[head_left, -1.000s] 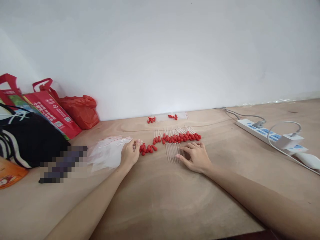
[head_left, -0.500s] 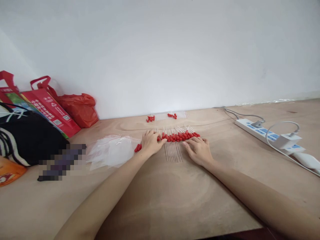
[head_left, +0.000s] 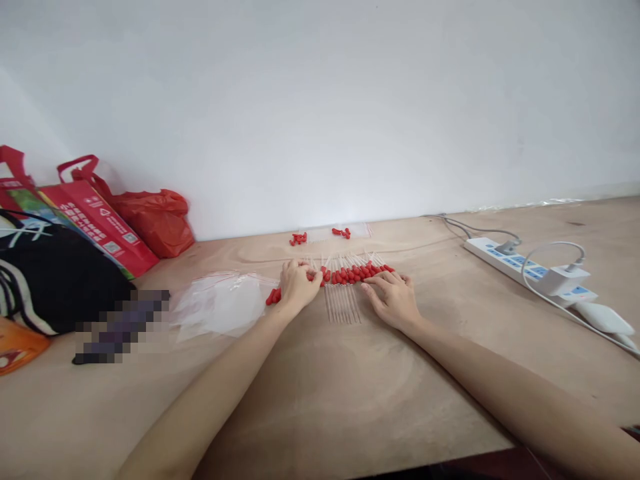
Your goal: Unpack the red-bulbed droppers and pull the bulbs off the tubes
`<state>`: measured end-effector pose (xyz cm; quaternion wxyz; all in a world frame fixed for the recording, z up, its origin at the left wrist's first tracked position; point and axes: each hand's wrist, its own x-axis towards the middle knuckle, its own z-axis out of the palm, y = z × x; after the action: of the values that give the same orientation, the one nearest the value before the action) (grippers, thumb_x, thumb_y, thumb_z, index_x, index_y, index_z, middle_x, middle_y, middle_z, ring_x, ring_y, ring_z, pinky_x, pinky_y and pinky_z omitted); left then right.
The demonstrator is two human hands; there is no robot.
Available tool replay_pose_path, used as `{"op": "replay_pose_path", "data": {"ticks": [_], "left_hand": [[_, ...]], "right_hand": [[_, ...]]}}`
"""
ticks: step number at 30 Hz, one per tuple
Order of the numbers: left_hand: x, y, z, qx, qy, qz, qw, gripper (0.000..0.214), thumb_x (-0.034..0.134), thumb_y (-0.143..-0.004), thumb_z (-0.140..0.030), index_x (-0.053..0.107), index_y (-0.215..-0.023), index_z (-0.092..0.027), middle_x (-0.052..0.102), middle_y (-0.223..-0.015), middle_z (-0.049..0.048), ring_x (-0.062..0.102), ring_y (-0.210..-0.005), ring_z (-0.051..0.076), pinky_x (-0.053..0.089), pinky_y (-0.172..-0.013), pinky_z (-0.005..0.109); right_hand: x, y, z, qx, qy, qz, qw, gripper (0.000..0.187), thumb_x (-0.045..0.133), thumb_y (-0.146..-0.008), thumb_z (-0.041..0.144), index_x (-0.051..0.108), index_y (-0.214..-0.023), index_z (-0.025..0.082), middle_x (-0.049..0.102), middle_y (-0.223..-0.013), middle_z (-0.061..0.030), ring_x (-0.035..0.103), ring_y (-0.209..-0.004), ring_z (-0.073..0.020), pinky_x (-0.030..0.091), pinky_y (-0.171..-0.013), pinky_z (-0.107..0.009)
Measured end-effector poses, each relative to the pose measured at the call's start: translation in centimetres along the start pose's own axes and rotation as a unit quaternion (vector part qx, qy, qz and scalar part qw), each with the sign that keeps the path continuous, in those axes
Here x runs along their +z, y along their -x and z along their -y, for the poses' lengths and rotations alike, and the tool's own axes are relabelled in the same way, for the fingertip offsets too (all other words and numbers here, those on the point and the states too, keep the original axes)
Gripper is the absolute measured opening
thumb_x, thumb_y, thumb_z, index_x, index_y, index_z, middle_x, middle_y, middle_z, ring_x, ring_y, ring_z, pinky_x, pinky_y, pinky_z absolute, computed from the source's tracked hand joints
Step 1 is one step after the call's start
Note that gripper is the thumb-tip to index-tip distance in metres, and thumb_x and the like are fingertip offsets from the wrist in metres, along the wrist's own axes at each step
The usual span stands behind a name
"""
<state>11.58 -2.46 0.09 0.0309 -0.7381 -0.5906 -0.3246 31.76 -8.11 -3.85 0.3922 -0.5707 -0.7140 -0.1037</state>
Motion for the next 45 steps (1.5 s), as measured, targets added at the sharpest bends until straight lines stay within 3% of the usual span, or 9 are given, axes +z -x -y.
{"op": "replay_pose_path", "data": {"ticks": [3,7,11,15,21,27,33,39,45], "left_hand": [[-2.0,2.3,1.0,0.095,0.003,-0.053,0.994,0.014,0.055,-0.072,-0.027,0.063,-0.063,-0.019,0.056,-0.088,0.0049,0.048,-0.088,0.020,0.039,-0.081,0.035],[-3.8,5.7,2.1,0.232,-0.014,-0.063,0.971,0.013,0.052,-0.076,-0.025,0.062,-0.071,-0.020,0.059,-0.090,0.0047,0.050,-0.087,0.019,0.039,-0.078,0.034],[-3.7,7.3,2.5,0.301,-0.040,-0.080,0.949,0.012,0.051,-0.077,-0.025,0.062,-0.075,-0.021,0.062,-0.088,0.0036,0.053,-0.086,0.018,0.039,-0.078,0.034],[-3.2,7.3,2.4,0.348,-0.063,-0.105,0.929,0.010,0.053,-0.077,-0.023,0.062,-0.076,-0.022,0.064,-0.087,0.0022,0.053,-0.085,0.018,0.039,-0.078,0.034],[-3.4,7.3,2.3,0.361,-0.044,-0.127,0.923,0.008,0.054,-0.076,-0.023,0.061,-0.079,-0.021,0.064,-0.090,0.0026,0.053,-0.087,0.018,0.040,-0.079,0.033],[-2.9,6.8,1.5,0.357,-0.001,-0.021,0.934,0.026,0.050,-0.080,-0.034,0.059,-0.099,-0.017,0.060,-0.105,0.0080,0.049,-0.105,0.022,0.039,-0.088,0.038],[-2.2,6.6,1.6,0.366,0.044,-0.007,0.930,0.019,0.047,-0.083,-0.027,0.063,-0.077,-0.020,0.064,-0.097,0.0039,0.051,-0.104,0.019,0.039,-0.089,0.039],[-2.9,6.8,1.9,0.362,0.020,0.022,0.932,0.018,0.049,-0.083,-0.027,0.064,-0.074,-0.022,0.066,-0.094,0.0017,0.053,-0.103,0.019,0.034,-0.091,0.040],[-3.0,6.8,1.9,0.374,0.025,0.014,0.927,0.019,0.049,-0.083,-0.026,0.064,-0.071,-0.023,0.066,-0.090,-0.0001,0.054,-0.099,0.018,0.033,-0.089,0.039]], "right_hand": [[-0.1,0.0,0.2,-0.025,-0.006,-0.026,0.999,0.035,0.043,-0.082,0.041,0.055,-0.108,0.021,0.059,-0.099,-0.0069,0.051,-0.093,-0.0192,0.030,-0.083,-0.035],[-0.7,0.2,1.0,-0.131,-0.006,-0.027,0.991,0.052,0.048,-0.078,0.045,0.043,-0.123,0.021,0.049,-0.117,-0.0103,0.044,-0.106,-0.0215,0.029,-0.090,-0.038],[-1.0,0.5,1.9,-0.216,0.001,0.011,0.976,0.043,0.050,-0.078,0.044,0.049,-0.118,0.027,0.048,-0.121,-0.0075,0.042,-0.109,-0.0218,0.023,-0.096,-0.043],[-0.5,0.6,2.3,-0.244,-0.004,0.036,0.969,0.027,0.049,-0.081,0.040,0.058,-0.105,0.030,0.055,-0.113,-0.0038,0.044,-0.106,-0.0200,0.018,-0.096,-0.046],[0.0,0.6,2.4,-0.245,-0.039,0.043,0.968,0.019,0.046,-0.083,0.035,0.064,-0.085,0.028,0.061,-0.097,-0.0003,0.048,-0.096,-0.0162,0.016,-0.096,-0.044],[-0.1,0.6,2.8,-0.266,-0.049,0.031,0.962,0.018,0.045,-0.083,0.031,0.062,-0.083,0.024,0.062,-0.090,-0.0005,0.049,-0.091,-0.0147,0.017,-0.095,-0.042],[-0.4,0.7,3.2,-0.293,-0.029,0.023,0.955,0.019,0.044,-0.084,0.028,0.062,-0.081,0.023,0.060,-0.070,0.0011,0.049,-0.084,-0.0139,0.018,-0.095,-0.041],[-0.6,1.0,2.9,-0.307,-0.014,0.029,0.951,0.018,0.044,-0.084,0.026,0.062,-0.080,0.025,0.058,-0.060,0.0030,0.048,-0.078,-0.0130,0.017,-0.094,-0.042],[-0.7,1.0,2.9,-0.317,-0.018,0.021,0.948,0.019,0.044,-0.084,0.027,0.062,-0.078,0.025,0.057,-0.057,0.0040,0.048,-0.077,-0.0126,0.016,-0.094,-0.041]]}}
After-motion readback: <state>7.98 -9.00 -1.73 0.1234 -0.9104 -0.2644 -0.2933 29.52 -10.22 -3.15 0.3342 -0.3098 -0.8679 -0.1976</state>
